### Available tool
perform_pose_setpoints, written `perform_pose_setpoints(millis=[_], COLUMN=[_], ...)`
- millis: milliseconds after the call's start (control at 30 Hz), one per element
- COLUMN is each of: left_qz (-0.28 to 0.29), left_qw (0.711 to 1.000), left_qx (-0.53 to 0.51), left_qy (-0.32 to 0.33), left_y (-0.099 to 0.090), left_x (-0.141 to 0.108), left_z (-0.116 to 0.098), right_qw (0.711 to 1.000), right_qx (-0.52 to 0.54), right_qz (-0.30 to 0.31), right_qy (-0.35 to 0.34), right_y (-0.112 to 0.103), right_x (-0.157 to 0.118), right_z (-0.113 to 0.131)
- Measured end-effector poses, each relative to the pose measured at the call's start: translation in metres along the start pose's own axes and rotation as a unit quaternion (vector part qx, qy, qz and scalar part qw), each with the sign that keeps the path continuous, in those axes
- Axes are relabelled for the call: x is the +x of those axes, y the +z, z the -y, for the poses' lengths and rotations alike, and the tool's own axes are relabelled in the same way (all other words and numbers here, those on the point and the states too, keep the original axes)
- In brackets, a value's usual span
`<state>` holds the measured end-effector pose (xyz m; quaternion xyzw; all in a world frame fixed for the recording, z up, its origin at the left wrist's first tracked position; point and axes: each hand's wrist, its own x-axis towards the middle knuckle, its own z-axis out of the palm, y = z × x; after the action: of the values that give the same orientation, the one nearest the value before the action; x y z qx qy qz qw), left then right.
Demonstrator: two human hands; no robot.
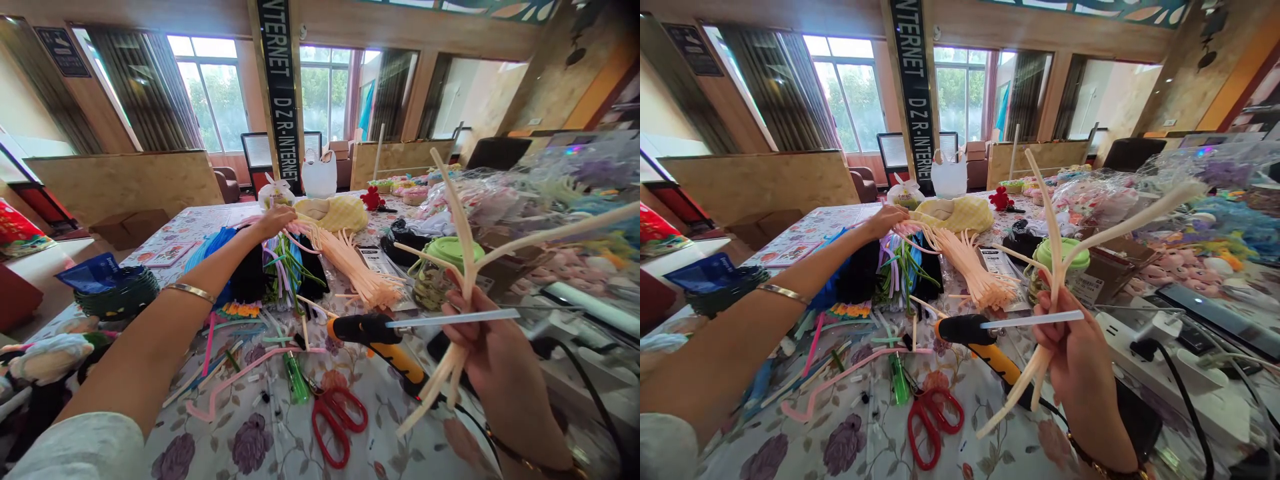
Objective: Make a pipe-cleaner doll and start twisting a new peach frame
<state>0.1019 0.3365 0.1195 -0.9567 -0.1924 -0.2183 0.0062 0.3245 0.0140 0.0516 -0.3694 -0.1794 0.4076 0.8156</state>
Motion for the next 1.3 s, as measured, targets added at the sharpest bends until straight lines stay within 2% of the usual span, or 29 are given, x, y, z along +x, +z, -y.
perform_pose_setpoints(millis=[200,300,367,467,533,633,733,833,1000,1100,1233,1300], left_qz=[0.088,0.125,0.127,0.126,0.145,0.192,0.202,0.191,0.149,0.107,0.044,0.007], left_qw=[0.992,0.984,0.982,0.980,0.975,0.965,0.960,0.955,0.937,0.920,0.876,0.845], left_qx=[-0.090,-0.123,-0.131,-0.109,-0.083,-0.037,-0.015,-0.026,-0.105,-0.167,-0.302,-0.372], left_qy=[0.015,-0.007,-0.043,-0.109,-0.144,-0.174,-0.191,-0.224,-0.297,-0.337,-0.374,-0.385], left_y=[0.032,0.033,0.029,0.025,0.028,0.043,0.059,0.057,0.027,0.022,0.028,0.023], left_x=[-0.013,-0.021,-0.025,-0.031,-0.037,-0.048,-0.055,-0.053,-0.043,-0.041,-0.034,-0.027], left_z=[-0.037,-0.055,-0.064,-0.072,-0.078,-0.092,-0.105,-0.107,-0.097,-0.097,-0.100,-0.100], right_qw=[1.000,1.000,1.000,1.000,1.000,0.999,0.999,1.000,0.999,0.999,0.999,0.999], right_qx=[-0.010,-0.011,-0.007,-0.002,-0.002,-0.008,-0.006,0.003,0.007,0.009,0.006,-0.005], right_qz=[0.010,0.018,0.024,0.029,0.029,0.033,0.034,0.027,0.030,0.035,0.036,0.036], right_qy=[-0.006,-0.010,-0.012,-0.011,-0.011,-0.015,-0.012,-0.007,-0.011,-0.012,-0.011,-0.012], right_y=[-0.001,-0.002,-0.003,-0.003,-0.003,-0.004,-0.003,-0.003,-0.002,-0.002,-0.003,-0.004], right_x=[0.002,0.004,0.004,0.004,0.004,0.003,0.003,0.002,0.001,0.001,0.002,0.004], right_z=[-0.001,-0.002,-0.002,-0.003,-0.003,-0.003,-0.003,-0.002,-0.002,-0.003,-0.003,-0.003])
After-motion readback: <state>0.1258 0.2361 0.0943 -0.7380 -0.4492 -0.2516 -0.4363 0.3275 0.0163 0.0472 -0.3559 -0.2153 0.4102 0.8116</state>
